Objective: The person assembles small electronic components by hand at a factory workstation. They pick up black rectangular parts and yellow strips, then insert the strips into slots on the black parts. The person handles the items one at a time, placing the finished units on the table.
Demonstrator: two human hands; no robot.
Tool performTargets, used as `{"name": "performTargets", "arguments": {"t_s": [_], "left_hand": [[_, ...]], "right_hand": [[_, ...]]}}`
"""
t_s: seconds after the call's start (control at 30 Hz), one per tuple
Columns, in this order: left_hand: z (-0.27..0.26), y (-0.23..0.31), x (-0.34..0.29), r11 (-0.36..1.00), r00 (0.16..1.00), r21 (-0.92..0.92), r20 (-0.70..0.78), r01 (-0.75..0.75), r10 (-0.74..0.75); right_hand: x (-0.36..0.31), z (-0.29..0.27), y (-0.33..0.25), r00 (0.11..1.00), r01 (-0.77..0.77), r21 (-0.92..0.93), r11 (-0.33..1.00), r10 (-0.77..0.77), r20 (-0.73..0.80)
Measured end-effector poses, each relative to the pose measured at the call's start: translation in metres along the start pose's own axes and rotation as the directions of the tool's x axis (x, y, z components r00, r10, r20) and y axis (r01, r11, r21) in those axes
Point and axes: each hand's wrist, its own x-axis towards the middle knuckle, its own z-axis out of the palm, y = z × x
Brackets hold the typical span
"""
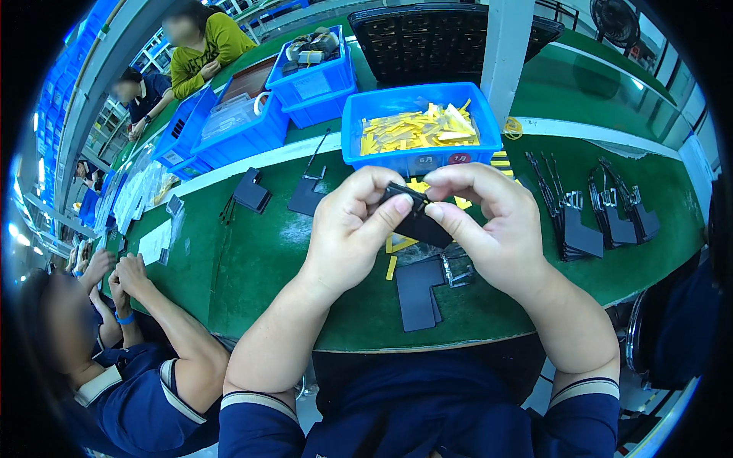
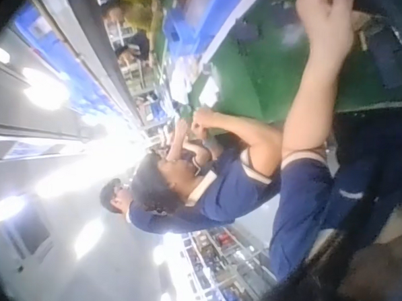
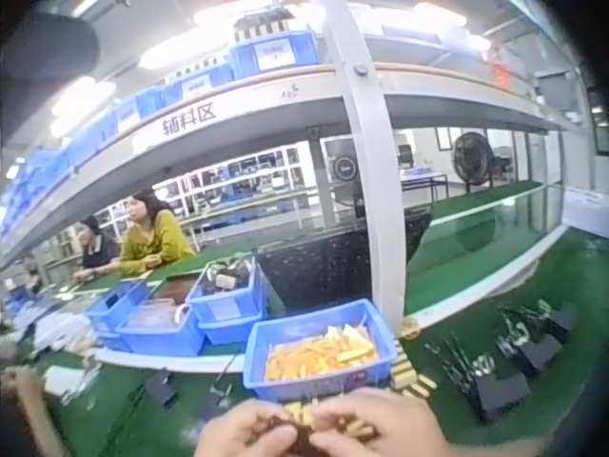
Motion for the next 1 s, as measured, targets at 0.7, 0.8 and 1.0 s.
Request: {"name": "performTargets", "arguments": {"t_s": [0.7,0.8,1.0], "left_hand": [[0.007,0.002,-0.004,0.989,0.999,-0.143,0.003,-0.031,0.032],[0.006,0.005,-0.004,0.993,1.0,-0.114,0.017,-0.003,0.005],[0.005,0.006,-0.006,0.978,0.997,-0.206,0.067,0.039,-0.026]], "right_hand": [[-0.002,0.004,0.002,0.996,0.081,0.013,0.997,-0.081,-0.032],[-0.003,0.004,0.004,0.995,0.099,0.012,0.995,-0.098,-0.032],[-0.005,0.004,0.007,0.989,0.142,-0.01,0.99,-0.142,-0.027]]}}
